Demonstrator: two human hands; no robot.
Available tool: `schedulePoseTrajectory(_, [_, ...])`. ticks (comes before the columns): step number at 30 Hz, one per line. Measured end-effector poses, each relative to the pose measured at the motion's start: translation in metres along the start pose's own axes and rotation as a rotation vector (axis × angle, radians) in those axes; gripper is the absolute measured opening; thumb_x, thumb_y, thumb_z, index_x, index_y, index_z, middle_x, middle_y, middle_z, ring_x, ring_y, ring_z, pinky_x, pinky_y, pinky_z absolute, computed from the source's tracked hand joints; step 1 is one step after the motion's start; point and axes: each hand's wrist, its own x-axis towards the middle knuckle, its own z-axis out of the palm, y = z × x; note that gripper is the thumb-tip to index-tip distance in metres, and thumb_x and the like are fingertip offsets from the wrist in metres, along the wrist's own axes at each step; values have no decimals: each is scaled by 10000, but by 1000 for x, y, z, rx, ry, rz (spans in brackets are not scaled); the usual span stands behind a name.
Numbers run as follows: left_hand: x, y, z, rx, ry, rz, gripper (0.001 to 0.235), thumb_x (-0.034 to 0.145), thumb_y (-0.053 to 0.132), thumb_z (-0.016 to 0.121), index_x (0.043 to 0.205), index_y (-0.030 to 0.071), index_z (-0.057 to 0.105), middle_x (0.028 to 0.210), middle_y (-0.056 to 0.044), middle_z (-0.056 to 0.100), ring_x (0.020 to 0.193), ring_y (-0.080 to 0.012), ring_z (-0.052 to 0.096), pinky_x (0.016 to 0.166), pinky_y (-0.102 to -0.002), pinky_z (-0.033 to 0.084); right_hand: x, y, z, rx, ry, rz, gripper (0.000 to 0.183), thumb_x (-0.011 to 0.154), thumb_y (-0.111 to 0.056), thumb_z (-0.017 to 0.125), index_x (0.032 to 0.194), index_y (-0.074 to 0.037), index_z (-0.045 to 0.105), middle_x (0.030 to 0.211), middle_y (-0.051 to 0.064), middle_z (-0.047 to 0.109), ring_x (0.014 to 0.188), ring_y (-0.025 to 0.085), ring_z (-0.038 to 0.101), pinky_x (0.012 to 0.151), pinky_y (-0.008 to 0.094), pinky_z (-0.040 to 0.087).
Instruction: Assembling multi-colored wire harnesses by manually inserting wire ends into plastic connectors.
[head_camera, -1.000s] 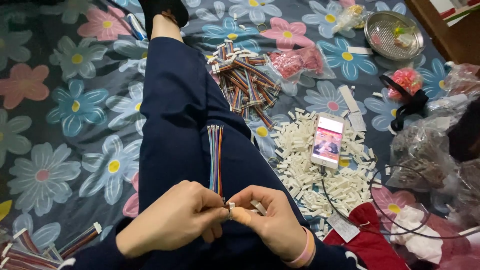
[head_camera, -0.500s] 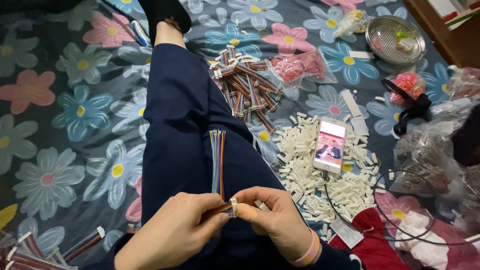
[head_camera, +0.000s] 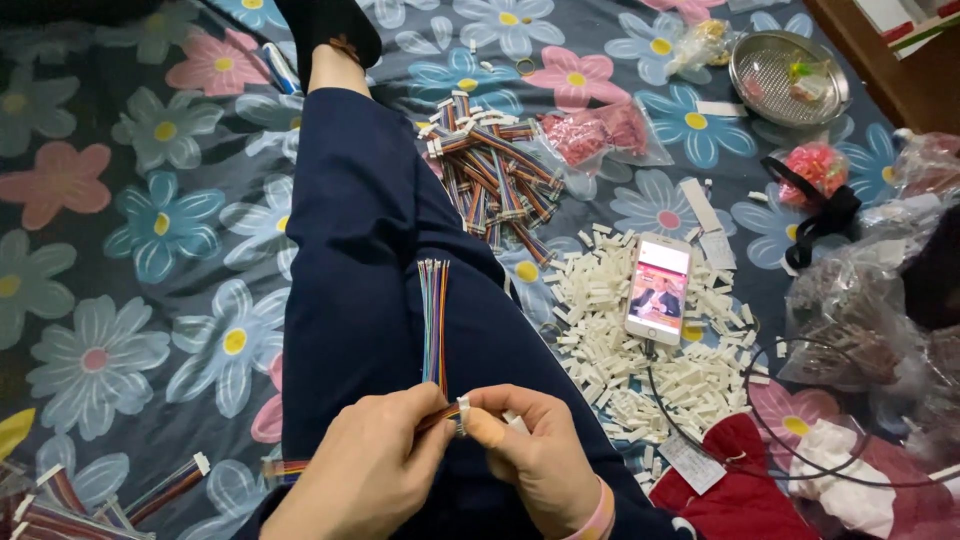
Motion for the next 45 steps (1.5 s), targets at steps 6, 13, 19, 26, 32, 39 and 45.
schedulePoseTrajectory(6, [-2, 0, 10, 1, 87, 45, 154, 784, 257, 590, 701, 128, 586, 634, -10, 691, 506, -229, 636, 504, -343, 482, 2, 0, -5, -37, -33, -45, 188, 773, -9, 676, 910, 119, 691, 573, 79, 523, 381, 76, 314, 340, 194, 181])
schedulePoseTrajectory(13, [3, 8, -22, -101, -184, -105, 189, 819, 267, 603, 741, 121, 693, 588, 30, 722, 453, -123, 586, 481, -254, 462, 3, -17, -4, -90, -124, 91, 232, 767, -38, 682, 936, 120, 677, 697, 138, 595, 389, 81, 322, 339, 191, 190])
schedulePoseTrajectory(19, [4, -7, -15, 56, -164, 71, 165, 813, 298, 598, 743, 156, 646, 627, 20, 686, 513, -171, 608, 509, -304, 471, 1, -22, -4, -98, -164, 138, 226, 779, -41, 678, 940, 117, 672, 660, 103, 552, 391, 72, 294, 348, 196, 170])
schedulePoseTrajectory(26, [4, -16, 9, 88, -60, 221, 166, 861, 257, 536, 764, 126, 568, 731, -29, 653, 672, -219, 622, 616, -338, 497, 3, -14, -4, -122, -103, 91, 211, 774, -28, 676, 930, 114, 669, 709, 128, 571, 404, 88, 326, 350, 192, 210])
schedulePoseTrajectory(32, [2, -16, 20, -15, 10, 163, 116, 833, 212, 531, 790, 112, 569, 738, -52, 676, 648, -237, 645, 595, -348, 507, 4, -7, -3, -87, -72, 74, 210, 763, -24, 683, 923, 111, 669, 674, 118, 559, 380, 80, 313, 334, 192, 181])
schedulePoseTrajectory(39, [2, -1, 0, -175, -84, -41, 177, 840, 240, 569, 735, 111, 629, 612, 0, 704, 477, -135, 594, 494, -274, 477, 1, -30, 0, -103, -164, 162, 258, 793, -72, 658, 973, 113, 657, 714, 113, 590, 386, 55, 288, 341, 186, 197])
schedulePoseTrajectory(45, [5, -5, -11, 54, -177, 36, 215, 842, 315, 576, 720, 150, 641, 632, 26, 701, 510, -170, 629, 512, -295, 476, 7, -33, -5, -172, -238, 192, 227, 774, -83, 690, 905, 101, 670, 597, 72, 542, 382, 59, 272, 344, 195, 160])
